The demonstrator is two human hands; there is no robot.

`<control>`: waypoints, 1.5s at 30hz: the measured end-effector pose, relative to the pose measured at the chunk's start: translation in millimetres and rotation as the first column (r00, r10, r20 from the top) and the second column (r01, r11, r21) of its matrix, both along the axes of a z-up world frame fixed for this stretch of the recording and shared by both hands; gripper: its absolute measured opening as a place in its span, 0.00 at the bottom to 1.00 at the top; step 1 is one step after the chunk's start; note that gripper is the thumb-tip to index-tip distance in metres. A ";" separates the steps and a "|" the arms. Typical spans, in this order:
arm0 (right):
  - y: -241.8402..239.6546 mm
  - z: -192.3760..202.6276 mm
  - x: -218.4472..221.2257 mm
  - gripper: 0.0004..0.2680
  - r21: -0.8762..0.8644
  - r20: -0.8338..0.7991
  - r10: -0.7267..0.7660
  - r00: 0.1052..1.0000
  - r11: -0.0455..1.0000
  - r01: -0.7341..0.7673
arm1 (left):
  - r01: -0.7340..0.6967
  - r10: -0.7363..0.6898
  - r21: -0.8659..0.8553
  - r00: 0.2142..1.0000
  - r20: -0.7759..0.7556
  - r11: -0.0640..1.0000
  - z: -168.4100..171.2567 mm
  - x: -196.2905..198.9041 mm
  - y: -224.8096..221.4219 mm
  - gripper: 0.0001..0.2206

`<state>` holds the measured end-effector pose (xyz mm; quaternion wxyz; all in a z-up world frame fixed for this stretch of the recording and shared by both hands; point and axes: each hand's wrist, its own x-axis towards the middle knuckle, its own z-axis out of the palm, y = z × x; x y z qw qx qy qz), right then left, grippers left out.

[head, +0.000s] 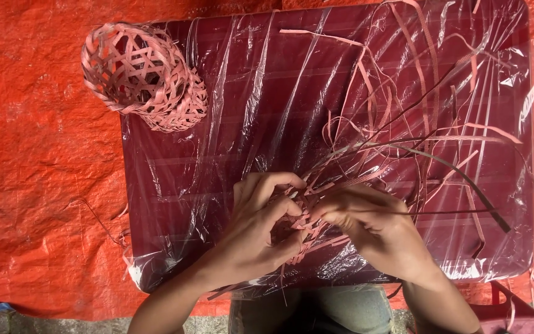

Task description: Weaving a small cylindrical basket using thin pink strips on a table.

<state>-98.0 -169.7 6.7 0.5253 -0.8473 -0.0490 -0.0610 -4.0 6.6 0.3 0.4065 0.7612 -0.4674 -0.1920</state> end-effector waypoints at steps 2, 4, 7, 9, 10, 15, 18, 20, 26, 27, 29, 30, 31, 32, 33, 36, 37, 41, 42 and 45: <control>4.4 2.7 4.4 0.12 0.003 0.032 -0.005 0.999 1.000 0.005 | 0.007 -0.007 0.006 1.000 0.007 1.000 -2.0 1.6 0.5 0.08; 5.3 -0.5 3.6 0.12 0.007 0.064 -0.012 0.998 1.000 0.011 | 0.015 -0.015 0.013 1.000 0.015 1.000 -4.7 2.5 0.9 0.09; 2.6 -9.8 -1.7 0.19 0.003 0.078 -0.054 0.996 0.999 0.054 | 0.009 -0.008 0.016 1.000 -0.002 1.000 -8.8 2.2 1.5 0.11; 2.5 -10.7 -2.0 0.10 0.080 0.046 -0.084 0.995 0.994 0.080 | 0.007 -0.007 0.012 1.000 0.007 1.000 -10.2 1.7 1.4 0.10; 2.6 -11.3 -3.4 0.10 0.083 0.048 -0.089 0.995 0.993 0.084 | 0.011 -0.011 0.014 1.000 0.009 1.000 -8.9 1.6 0.9 0.10; 7.3 -19.2 -6.7 0.08 0.079 -0.076 -0.221 0.972 0.971 0.227 | 0.006 -0.007 0.023 1.000 0.008 1.000 -4.4 1.8 0.4 0.11; 11.0 -21.4 -6.9 0.05 0.065 -0.133 -0.276 0.952 0.956 0.286 | -0.007 0.007 0.034 1.000 -0.001 0.999 -3.1 1.1 -0.6 0.10; 11.9 -20.5 -6.5 0.06 0.061 -0.147 -0.280 0.949 0.955 0.291 | 0.000 0.000 0.038 1.000 0.001 0.999 -1.4 1.8 -0.7 0.11; 13.1 -17.7 -5.7 0.03 0.049 -0.208 -0.302 0.930 0.947 0.319 | 0.006 -0.006 0.039 1.000 0.008 0.999 0.4 1.4 -1.6 0.13; 13.9 -14.6 -4.1 0.03 0.058 -0.216 -0.308 0.927 0.943 0.327 | 0.005 -0.006 0.043 1.000 0.011 0.999 0.4 1.2 -1.4 0.12; 13.8 -15.5 -3.7 0.04 0.072 -0.224 -0.306 0.925 0.941 0.329 | 0.007 -0.007 0.044 1.000 0.016 0.999 -0.1 0.9 -1.7 0.11; 13.7 -15.9 -3.4 0.04 0.086 -0.232 -0.304 0.924 0.940 0.331 | 0.007 -0.008 0.043 1.000 0.022 0.999 -0.2 0.9 -2.0 0.11; 13.9 -15.9 -3.0 0.04 0.087 -0.232 -0.306 0.923 0.939 0.333 | 0.009 -0.010 0.044 1.000 0.022 0.999 -0.4 0.8 -2.0 0.11; 14.2 -15.8 -2.6 0.04 0.083 -0.221 -0.311 0.924 0.938 0.336 | 0.009 -0.010 0.043 1.000 0.018 0.999 -0.5 0.7 -2.0 0.11; 14.4 -15.7 -2.1 0.04 0.080 -0.209 -0.316 0.925 0.938 0.338 | 0.008 -0.009 0.041 1.000 0.015 0.999 -0.6 0.7 -2.0 0.10; 14.7 -14.5 -1.8 0.05 0.071 -0.229 -0.324 0.918 0.935 0.348 | 0.005 -0.006 0.054 1.000 0.019 0.999 0.8 0.6 -2.0 0.12; 14.4 -14.1 -1.7 0.05 0.071 -0.228 -0.325 0.918 0.935 0.349 | 0.005 -0.006 0.054 1.000 0.020 0.999 2.0 0.7 -2.1 0.12; 13.4 -13.2 -1.3 0.04 0.096 -0.287 -0.308 0.907 0.933 0.348 | 0.015 -0.015 0.054 1.000 -0.011 0.998 2.7 0.4 -2.2 0.11; 13.1 -13.2 -1.1 0.04 0.105 -0.289 -0.299 0.909 0.934 0.341 | 0.016 -0.015 0.053 1.000 -0.019 0.998 1.8 0.2 -2.3 0.12; 13.4 -11.5 0.3 0.04 0.129 -0.322 -0.286 0.902 0.931 0.341 | 0.006 -0.006 0.066 1.000 -0.003 0.998 0.6 -0.4 -2.3 0.13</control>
